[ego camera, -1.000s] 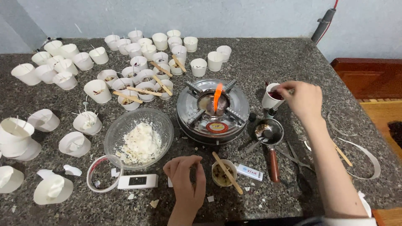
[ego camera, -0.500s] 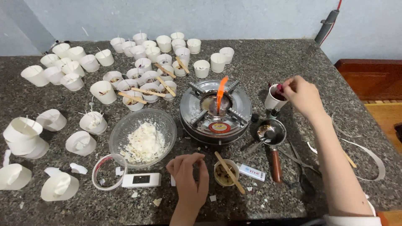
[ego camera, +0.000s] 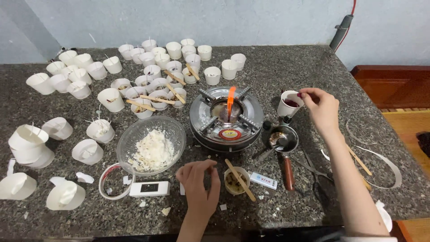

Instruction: Preparing and melting wax to make candles in small containers using a portable stove

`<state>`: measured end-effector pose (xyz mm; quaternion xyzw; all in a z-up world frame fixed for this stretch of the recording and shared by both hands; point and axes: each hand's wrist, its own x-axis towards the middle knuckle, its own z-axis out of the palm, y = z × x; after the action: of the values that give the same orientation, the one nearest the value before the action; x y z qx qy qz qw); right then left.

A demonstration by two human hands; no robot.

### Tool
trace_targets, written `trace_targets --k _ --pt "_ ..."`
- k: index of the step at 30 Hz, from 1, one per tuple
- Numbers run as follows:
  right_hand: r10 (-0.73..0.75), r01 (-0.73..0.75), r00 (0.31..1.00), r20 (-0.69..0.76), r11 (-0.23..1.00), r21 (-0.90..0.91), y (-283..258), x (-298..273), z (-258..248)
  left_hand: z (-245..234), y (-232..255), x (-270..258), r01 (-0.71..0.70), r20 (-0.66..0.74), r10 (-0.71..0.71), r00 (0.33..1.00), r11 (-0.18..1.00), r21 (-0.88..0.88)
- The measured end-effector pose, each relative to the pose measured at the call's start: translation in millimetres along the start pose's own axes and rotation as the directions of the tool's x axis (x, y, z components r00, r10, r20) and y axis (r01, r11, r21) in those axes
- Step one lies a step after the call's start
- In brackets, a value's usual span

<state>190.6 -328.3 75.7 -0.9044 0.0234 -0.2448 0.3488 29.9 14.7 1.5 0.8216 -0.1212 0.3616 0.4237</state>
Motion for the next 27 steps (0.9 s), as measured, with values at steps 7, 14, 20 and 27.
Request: trace_targets --k 7,14,20,27 --pt "-0.005 0.018 0.998 0.065 0.982 -0.190 -6 12 1 2 -1 3 0.017 -0.005 -0.017 1.000 1.000 0.002" --pt "-0.099 0.099 0.995 0.007 0.987 -0.127 -9 0 -4 1 -1 4 -0.004 -0.013 0.005 1.000 1.000 0.011" --pt "0.034 -0.069 0.986 0.163 0.974 0.216 -104 -102 -26 -20 22 14 -0.175 -0.034 0.172 0.984 0.981 -0.090" --pt "0.113 -0.224 0.967 0.228 0.804 0.551 -117 -231 18 -33 81 -3 0.134 0.167 -0.082 0.983 0.934 -0.332"
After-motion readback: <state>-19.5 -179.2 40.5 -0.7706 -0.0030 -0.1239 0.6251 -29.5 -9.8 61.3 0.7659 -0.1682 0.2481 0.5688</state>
